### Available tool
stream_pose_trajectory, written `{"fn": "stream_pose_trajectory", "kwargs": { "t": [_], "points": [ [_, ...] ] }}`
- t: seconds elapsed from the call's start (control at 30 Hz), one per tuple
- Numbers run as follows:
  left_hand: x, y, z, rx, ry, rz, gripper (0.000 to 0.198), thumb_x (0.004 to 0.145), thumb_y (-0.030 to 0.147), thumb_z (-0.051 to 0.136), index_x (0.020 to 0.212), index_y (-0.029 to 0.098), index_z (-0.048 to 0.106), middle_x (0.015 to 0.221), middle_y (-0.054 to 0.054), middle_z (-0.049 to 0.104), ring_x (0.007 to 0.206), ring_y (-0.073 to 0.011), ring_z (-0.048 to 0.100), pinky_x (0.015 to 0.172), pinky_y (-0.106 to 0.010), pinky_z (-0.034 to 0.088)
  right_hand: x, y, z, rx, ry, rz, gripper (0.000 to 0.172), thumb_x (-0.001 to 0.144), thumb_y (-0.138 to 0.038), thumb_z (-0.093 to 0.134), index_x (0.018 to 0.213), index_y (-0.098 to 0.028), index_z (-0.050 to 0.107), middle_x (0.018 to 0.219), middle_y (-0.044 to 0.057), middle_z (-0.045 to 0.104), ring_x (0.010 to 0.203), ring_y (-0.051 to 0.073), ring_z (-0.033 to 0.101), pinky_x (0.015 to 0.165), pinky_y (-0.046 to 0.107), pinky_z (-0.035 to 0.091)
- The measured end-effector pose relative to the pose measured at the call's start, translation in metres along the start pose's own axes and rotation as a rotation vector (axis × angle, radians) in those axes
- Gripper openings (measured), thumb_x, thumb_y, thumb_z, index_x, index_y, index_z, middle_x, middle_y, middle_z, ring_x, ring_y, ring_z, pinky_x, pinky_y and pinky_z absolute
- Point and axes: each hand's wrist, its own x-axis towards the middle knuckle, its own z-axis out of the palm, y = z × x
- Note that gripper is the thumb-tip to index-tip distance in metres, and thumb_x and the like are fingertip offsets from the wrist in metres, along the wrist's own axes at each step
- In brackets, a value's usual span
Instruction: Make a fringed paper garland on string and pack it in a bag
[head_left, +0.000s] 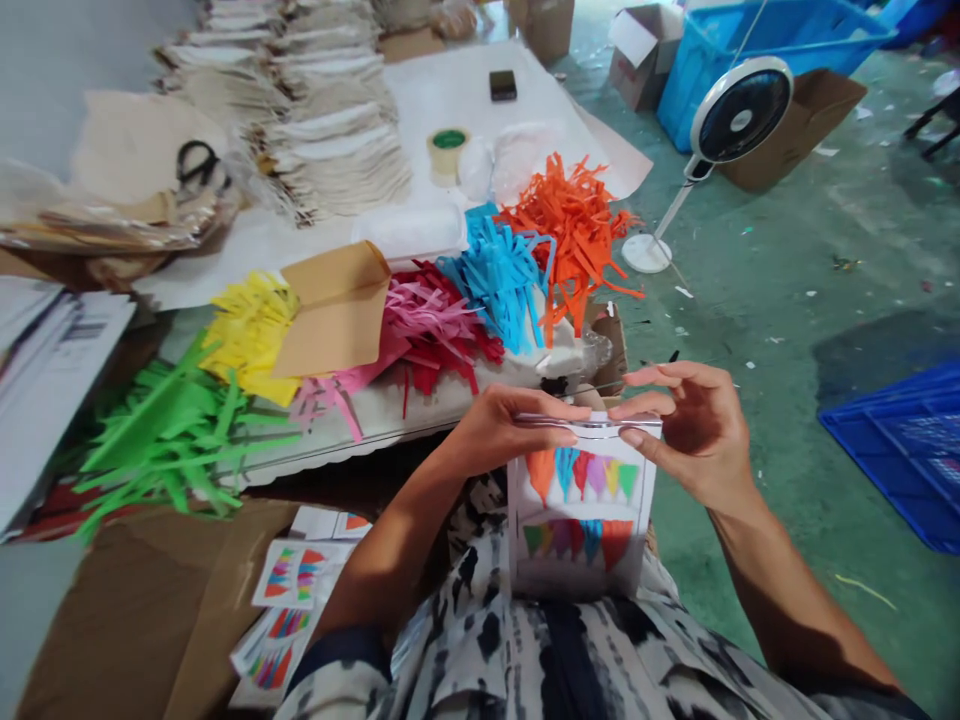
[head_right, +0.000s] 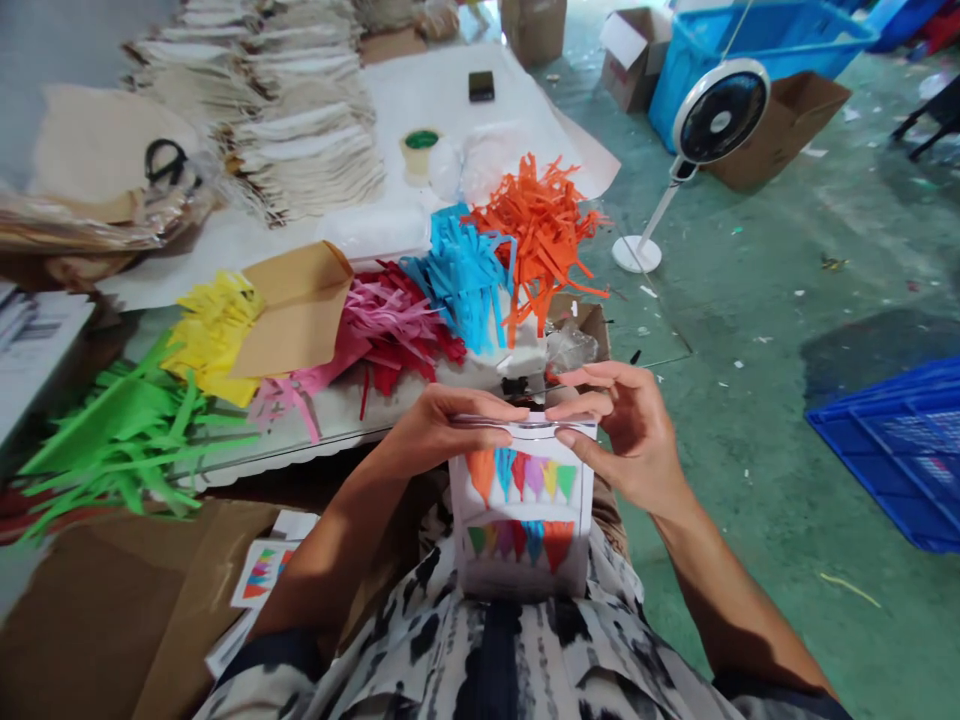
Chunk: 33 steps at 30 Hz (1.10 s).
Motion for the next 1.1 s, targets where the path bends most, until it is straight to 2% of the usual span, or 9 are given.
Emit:
{"fn": "stream_pose_trajectory", "kwargs": {
  "t": [0.2,0.33,0.4,0.5,0.57,0.7,0.93,1.0,1.1],
  "points": [
    [-0.001,0.0,-0.003,-0.026,-0.05,0.008,0.033,0.085,0.033,0.086,0.114,0.016,0.085,0.12,-0.012,0.081,0.11,-0.0283,0.079,0.094,-0.033,0.063,0.0,-0.005,0.006,-0.063,0.01,-0.05,0.075,0.077,-0.008,0.088,0.139,-0.037,0.057,0.137,0.004,0.066,0.093,0.018,0.076,0.086,0.04,0.067],
    [-0.001,0.005,-0.003,-0.007,-0.086,0.012,0.031,0.085,0.032,0.085,0.113,0.017,0.085,0.117,-0.012,0.082,0.106,-0.0267,0.08,0.091,-0.031,0.063,0.001,-0.008,0.012,-0.136,0.019,-0.119,0.074,0.078,-0.004,0.087,0.14,-0.035,0.06,0.127,0.002,0.071,0.086,0.014,0.074,0.083,0.035,0.066],
    [-0.001,0.007,0.0,0.008,-0.063,-0.002,0.035,0.079,0.034,0.091,0.109,0.016,0.086,0.11,-0.011,0.084,0.099,-0.0259,0.08,0.084,-0.029,0.063,0.001,-0.008,0.014,-0.152,0.02,-0.139,0.074,0.078,-0.003,0.086,0.14,-0.035,0.06,0.123,0.002,0.073,0.084,0.014,0.074,0.081,0.034,0.066],
    [-0.003,0.006,0.006,-0.018,0.034,-0.006,0.038,0.07,0.035,0.097,0.101,0.016,0.087,0.101,-0.01,0.085,0.09,-0.0246,0.081,0.076,-0.027,0.062,0.002,-0.007,0.014,-0.166,0.043,-0.168,0.073,0.078,-0.004,0.086,0.139,-0.034,0.061,0.121,0.002,0.074,0.084,0.015,0.075,0.081,0.036,0.066],
    [-0.004,0.005,0.01,-0.036,0.069,-0.016,0.034,0.073,0.033,0.095,0.101,0.017,0.087,0.102,-0.01,0.085,0.091,-0.0248,0.081,0.078,-0.028,0.063,0.001,-0.006,0.014,-0.185,0.053,-0.178,0.074,0.078,-0.003,0.087,0.139,-0.034,0.062,0.122,0.003,0.073,0.084,0.016,0.075,0.083,0.038,0.066],
    [-0.005,0.004,0.011,-0.067,0.053,-0.038,0.029,0.08,0.031,0.09,0.105,0.017,0.087,0.111,-0.01,0.084,0.101,-0.0268,0.081,0.089,-0.031,0.066,0.0,-0.005,0.013,-0.21,0.042,-0.185,0.075,0.078,-0.003,0.086,0.141,-0.035,0.06,0.126,0.003,0.071,0.085,0.017,0.075,0.083,0.039,0.066],
    [-0.002,0.003,0.008,-0.071,0.059,-0.047,0.03,0.08,0.031,0.09,0.106,0.016,0.086,0.11,-0.01,0.083,0.105,-0.0293,0.081,0.094,-0.034,0.067,0.006,-0.003,0.011,-0.159,0.026,-0.137,0.073,0.081,-0.009,0.085,0.142,-0.038,0.058,0.132,0.004,0.067,0.083,0.016,0.072,0.079,0.039,0.064],
    [-0.001,0.002,0.007,-0.075,0.071,-0.049,0.031,0.079,0.031,0.091,0.105,0.016,0.086,0.108,-0.01,0.083,0.103,-0.0294,0.082,0.093,-0.034,0.068,0.011,-0.003,0.007,-0.127,0.034,-0.103,0.072,0.081,-0.014,0.087,0.141,-0.038,0.057,0.129,0.004,0.069,0.088,0.019,0.07,0.085,0.042,0.062],
    [0.001,0.001,0.006,-0.085,0.082,-0.055,0.031,0.078,0.03,0.092,0.105,0.016,0.086,0.108,-0.01,0.083,0.103,-0.0293,0.082,0.096,-0.034,0.067,0.014,-0.011,0.003,-0.105,0.119,-0.095,0.063,0.081,-0.018,0.087,0.136,-0.037,0.06,0.109,0.002,0.072,0.096,0.022,0.067,0.106,0.049,0.055]
  ]
}}
